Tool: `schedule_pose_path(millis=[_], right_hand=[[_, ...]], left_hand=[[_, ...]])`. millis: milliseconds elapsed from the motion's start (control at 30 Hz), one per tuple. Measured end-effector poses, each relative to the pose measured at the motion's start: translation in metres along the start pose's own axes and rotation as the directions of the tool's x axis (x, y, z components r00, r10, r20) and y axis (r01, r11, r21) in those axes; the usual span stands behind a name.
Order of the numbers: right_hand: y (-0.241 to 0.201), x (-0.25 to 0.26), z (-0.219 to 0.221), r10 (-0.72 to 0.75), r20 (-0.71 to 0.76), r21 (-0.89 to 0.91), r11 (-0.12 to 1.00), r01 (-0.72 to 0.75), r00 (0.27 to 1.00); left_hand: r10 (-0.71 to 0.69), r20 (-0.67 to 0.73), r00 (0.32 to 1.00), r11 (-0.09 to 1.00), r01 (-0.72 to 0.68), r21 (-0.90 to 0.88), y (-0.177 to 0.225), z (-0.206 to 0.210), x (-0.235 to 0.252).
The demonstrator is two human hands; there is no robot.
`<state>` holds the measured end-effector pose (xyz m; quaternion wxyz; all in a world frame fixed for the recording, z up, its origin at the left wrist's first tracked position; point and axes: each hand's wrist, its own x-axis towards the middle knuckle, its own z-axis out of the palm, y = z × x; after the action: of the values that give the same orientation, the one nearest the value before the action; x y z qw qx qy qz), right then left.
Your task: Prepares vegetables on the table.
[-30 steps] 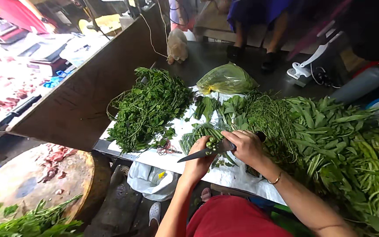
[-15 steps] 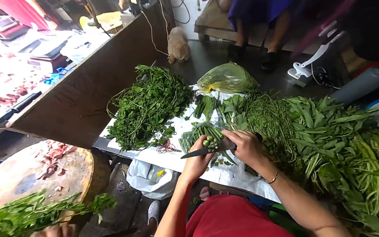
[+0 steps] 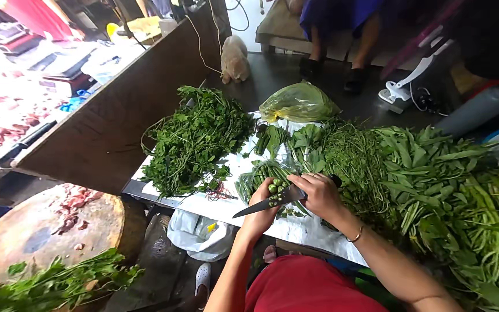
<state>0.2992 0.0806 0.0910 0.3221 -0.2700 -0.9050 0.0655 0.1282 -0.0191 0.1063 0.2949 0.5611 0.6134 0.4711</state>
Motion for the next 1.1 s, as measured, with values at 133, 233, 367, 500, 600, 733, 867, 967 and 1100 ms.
schedule_pose_path(millis=[133,233,367,500,600,733,867,967,1100], right_hand=[[0.012,0.002,0.003,0.069,0.015,-0.004,0.998,-0.069,0.998],[0.040,0.002,0.006,0.304,0.112,-0.010,0.952,-0.304,0.946],[0.062,-0.009,-0.009,0.536,0.230,0.114,0.814,-0.569,0.813],[0.063,-0.040,-0.018,0.615,0.301,0.273,0.677,-0.684,0.729],[0.053,-0.063,-0.022,0.647,0.333,0.354,0.589,-0.727,0.686],[0.037,-0.093,-0.018,0.689,0.356,0.404,0.495,-0.769,0.631],[0.026,-0.116,-0.012,0.729,0.389,0.392,0.422,-0.817,0.563],[0.016,-0.126,-0.015,0.753,0.410,0.372,0.376,-0.849,0.514],[0.011,-0.139,-0.012,0.768,0.464,0.358,0.293,-0.887,0.441]], left_hand=[[-0.022,0.055,0.998,1.000,0.022,-0.010,-0.004,0.003,0.000],[-0.035,0.088,0.996,0.998,0.039,-0.043,-0.005,0.001,0.000],[-0.023,-0.097,0.995,0.992,0.035,0.124,-0.020,-0.024,0.016],[-0.230,-0.196,0.953,0.898,0.286,0.335,-0.054,-0.077,0.059],[-0.383,-0.259,0.887,0.884,0.433,0.174,-0.080,-0.104,0.099],[-0.578,-0.290,0.763,0.789,0.433,-0.436,-0.129,-0.101,0.157],[-0.637,-0.256,0.727,0.657,0.339,-0.673,-0.181,-0.068,0.203],[-0.680,-0.247,0.691,0.604,0.336,-0.723,-0.204,-0.037,0.228],[-0.674,-0.292,0.679,0.706,0.475,-0.526,-0.233,-0.015,0.241]])
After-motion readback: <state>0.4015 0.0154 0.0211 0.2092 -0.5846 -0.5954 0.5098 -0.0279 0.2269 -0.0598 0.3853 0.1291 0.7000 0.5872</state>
